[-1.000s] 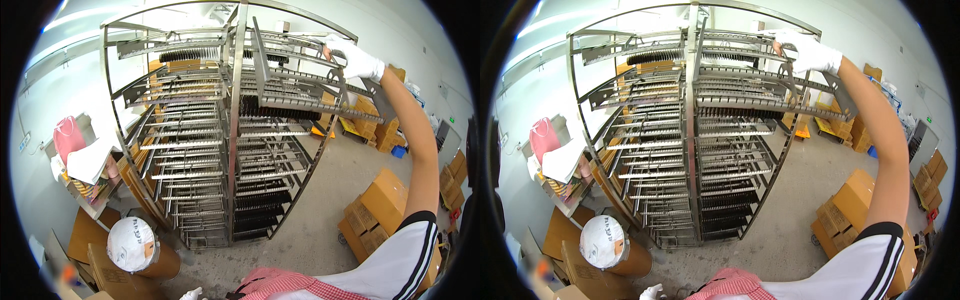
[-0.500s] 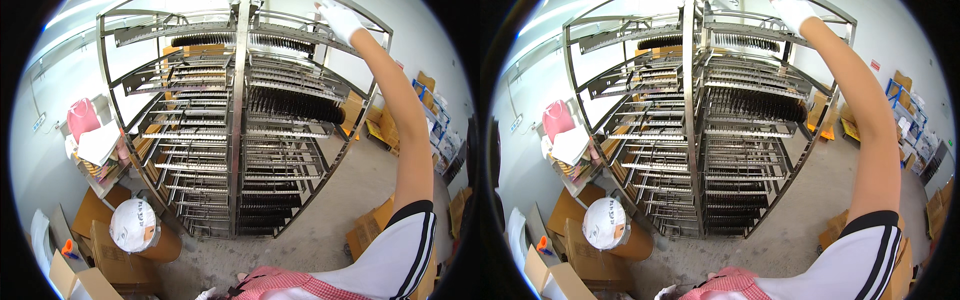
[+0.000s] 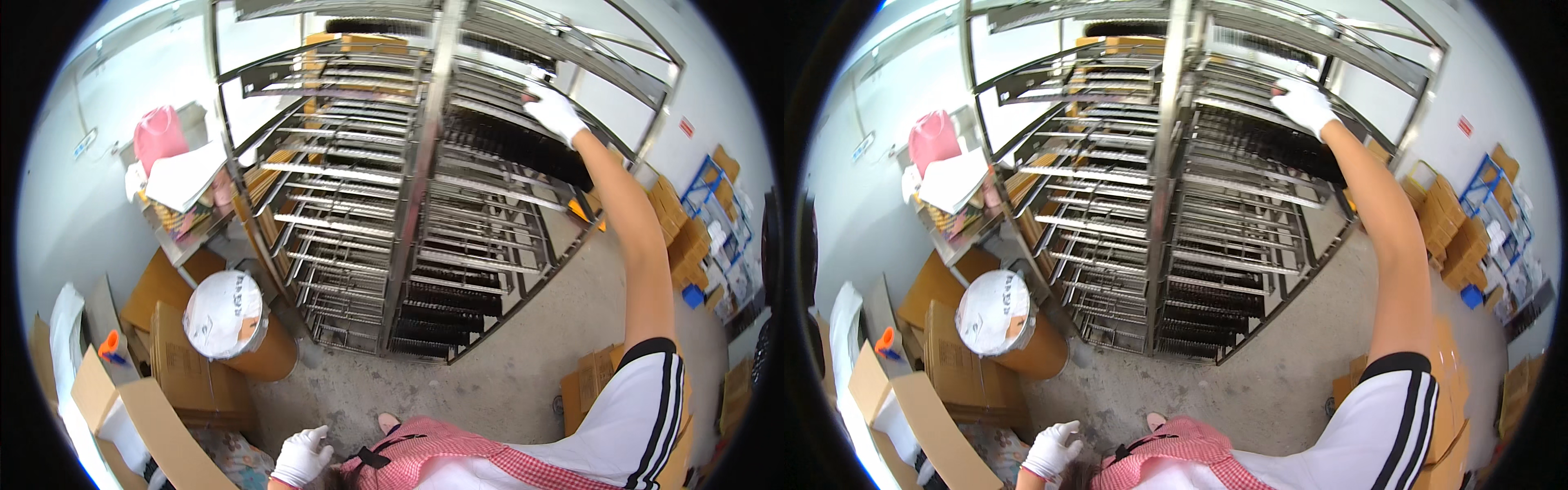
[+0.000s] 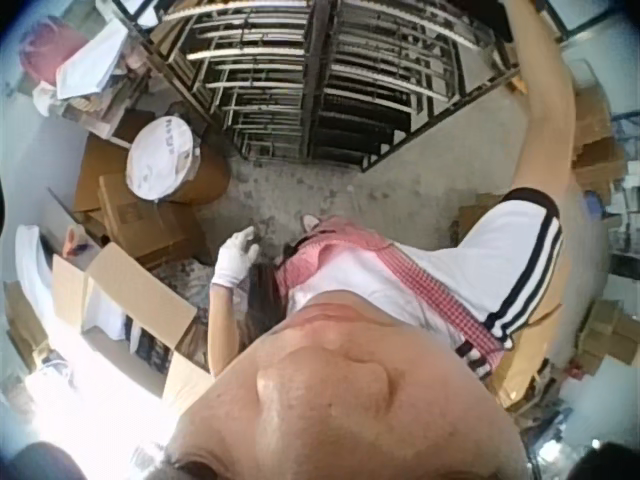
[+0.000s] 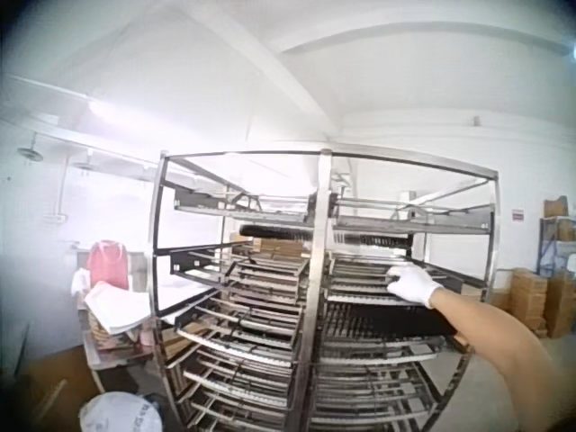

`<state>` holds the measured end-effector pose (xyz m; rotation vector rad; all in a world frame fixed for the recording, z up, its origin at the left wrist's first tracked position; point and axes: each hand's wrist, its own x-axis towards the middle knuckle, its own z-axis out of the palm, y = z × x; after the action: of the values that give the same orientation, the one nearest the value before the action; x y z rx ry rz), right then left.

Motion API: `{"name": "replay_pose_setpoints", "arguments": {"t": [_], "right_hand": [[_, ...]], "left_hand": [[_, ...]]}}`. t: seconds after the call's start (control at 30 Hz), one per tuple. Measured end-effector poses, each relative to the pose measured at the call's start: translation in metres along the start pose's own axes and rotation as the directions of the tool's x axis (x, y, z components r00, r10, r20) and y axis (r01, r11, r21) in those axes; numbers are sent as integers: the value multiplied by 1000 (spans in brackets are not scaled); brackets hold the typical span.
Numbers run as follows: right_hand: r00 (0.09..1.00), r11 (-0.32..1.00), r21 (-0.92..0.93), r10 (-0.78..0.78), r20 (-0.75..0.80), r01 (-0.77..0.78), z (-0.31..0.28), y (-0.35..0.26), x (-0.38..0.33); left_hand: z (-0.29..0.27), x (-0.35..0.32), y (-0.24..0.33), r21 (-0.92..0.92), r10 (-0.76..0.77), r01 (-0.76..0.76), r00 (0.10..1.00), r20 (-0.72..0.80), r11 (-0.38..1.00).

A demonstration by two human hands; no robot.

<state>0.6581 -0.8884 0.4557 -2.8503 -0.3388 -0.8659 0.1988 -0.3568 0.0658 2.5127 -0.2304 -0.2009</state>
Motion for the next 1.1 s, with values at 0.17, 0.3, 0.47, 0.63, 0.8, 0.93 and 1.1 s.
{"name": "replay_pose_setpoints", "arguments": {"t": [0.17, 0.3, 0.47, 0.63, 0.8, 0.93, 1.1], "right_hand": [[995, 979, 184, 96, -33, -88, 13, 21, 19], [999, 961, 277, -11, -34, 20, 19, 63, 30], [974, 889, 426, 218, -67, -169, 27, 84, 48], [996, 990, 115, -85, 31, 81, -25, 76, 52], [985, 989, 120, 105, -136, -89, -94, 33, -90], [946, 961, 155, 258, -197, -230, -131, -49, -250], [871, 797, 415, 491, -21, -440, -99, -178, -365]], "left_hand": [[-23, -52, -28, 40, -239, 237, 970, 53, 971], [-34, -87, -64, -47, -449, 460, 881, 147, 887], [-51, -106, -98, -80, -504, 508, 861, 73, 857], [-81, -106, -148, 45, -355, 368, 918, -178, 929], [-105, -102, -202, 112, -330, 356, 923, -200, 928], [-124, -108, -220, 116, -211, 234, 960, -184, 965], [-146, -137, -211, -5, -182, 182, 980, -84, 983]]}}
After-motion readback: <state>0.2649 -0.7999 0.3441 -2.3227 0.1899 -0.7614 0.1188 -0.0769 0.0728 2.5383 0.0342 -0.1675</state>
